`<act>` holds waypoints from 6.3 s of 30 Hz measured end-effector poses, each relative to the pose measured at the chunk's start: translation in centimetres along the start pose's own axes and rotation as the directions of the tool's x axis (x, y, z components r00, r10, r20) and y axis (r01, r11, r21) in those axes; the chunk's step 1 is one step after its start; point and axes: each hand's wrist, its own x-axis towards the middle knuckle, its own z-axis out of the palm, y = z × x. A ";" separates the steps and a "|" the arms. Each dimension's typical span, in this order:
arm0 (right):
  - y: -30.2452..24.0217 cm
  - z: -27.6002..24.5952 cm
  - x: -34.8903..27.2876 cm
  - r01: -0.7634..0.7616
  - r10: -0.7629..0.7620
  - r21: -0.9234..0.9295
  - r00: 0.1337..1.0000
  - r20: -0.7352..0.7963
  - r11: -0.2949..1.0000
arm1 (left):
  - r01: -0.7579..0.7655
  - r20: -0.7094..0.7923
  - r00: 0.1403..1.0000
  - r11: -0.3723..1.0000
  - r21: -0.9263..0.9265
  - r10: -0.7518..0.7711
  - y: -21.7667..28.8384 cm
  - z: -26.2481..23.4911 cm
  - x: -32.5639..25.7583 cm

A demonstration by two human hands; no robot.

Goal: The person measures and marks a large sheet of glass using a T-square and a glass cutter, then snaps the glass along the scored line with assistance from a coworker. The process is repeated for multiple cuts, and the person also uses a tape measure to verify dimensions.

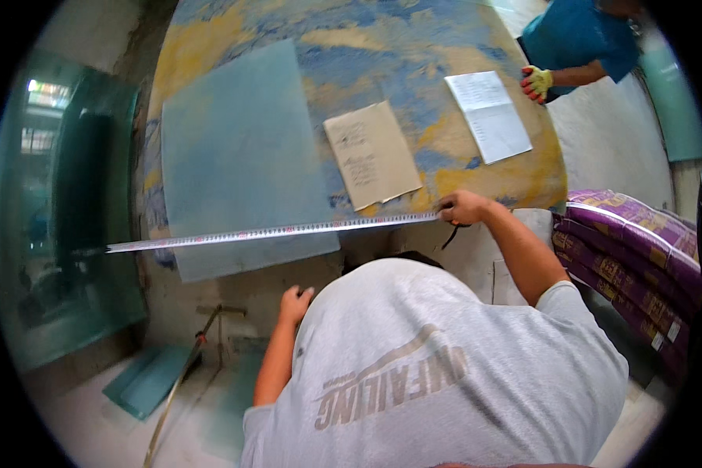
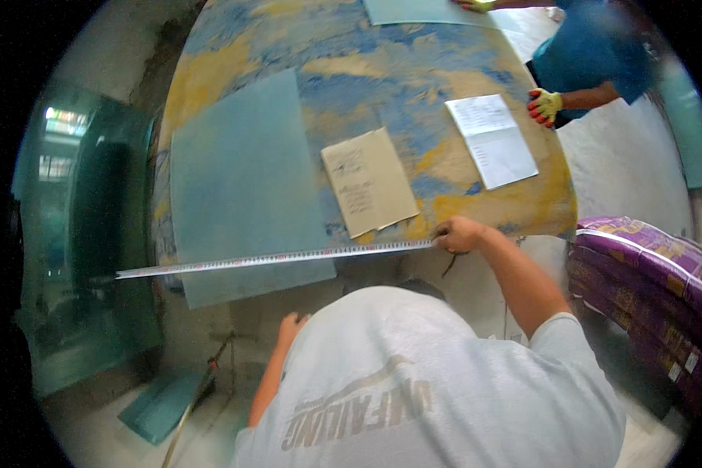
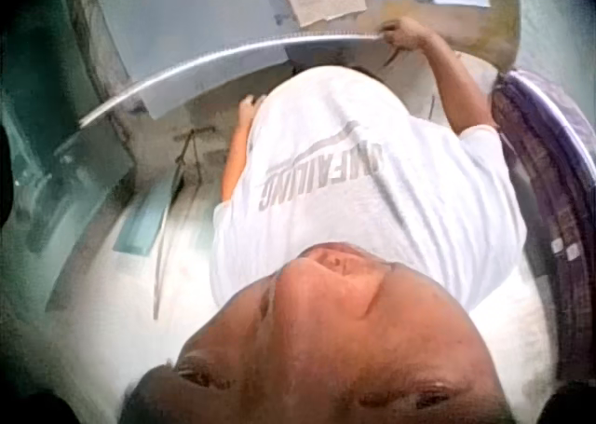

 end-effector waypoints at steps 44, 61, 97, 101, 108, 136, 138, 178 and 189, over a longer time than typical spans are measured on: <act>-25.0 19.7 11.0 0.094 -0.432 -0.422 0.196 -0.880 0.902 | -0.273 -0.178 0.121 0.139 -0.952 -0.977 -62.2 -27.5 -22.1; -49.1 32.2 10.8 0.068 -0.256 -0.278 0.640 -0.724 0.958 | -0.630 -0.221 -0.210 0.305 -0.714 -0.952 -91.7 -54.8 -44.2; -49.3 48.1 8.1 0.760 -0.772 0.147 0.635 0.036 0.633 | -0.726 -0.512 0.686 0.442 -0.527 0.517 8.4 -48.7 -27.0; -46.8 45.0 5.6 0.541 -0.583 0.557 0.804 -0.122 0.630 | -0.760 -0.485 0.650 0.492 -0.425 0.586 15.1 -48.9 -26.9; -47.1 31.8 -3.1 0.529 -0.407 0.594 0.848 -0.340 0.606 | -0.910 -0.513 0.377 0.413 -0.048 0.771 12.2 -42.9 -25.0; -68.1 7.3 16.3 0.569 -0.028 0.702 0.784 -0.620 0.428 | 0.373 0.415 0.879 0.202 -0.905 0.234 -15.3 -20.9 2.9; -69.3 7.4 18.2 0.516 0.021 0.723 0.808 -0.589 0.460 | 0.396 0.431 0.874 0.184 -0.899 0.226 -15.5 -20.7 3.7; -63.7 2.5 38.5 0.437 -0.042 0.602 0.830 -0.556 0.669 | 0.402 0.404 0.915 0.092 -0.911 -0.001 -14.8 -21.9 5.9; -66.2 6.1 51.6 0.131 -0.061 0.057 0.751 -0.658 0.990 | 0.409 0.408 0.906 -0.017 -0.912 -0.113 -19.6 -29.9 6.7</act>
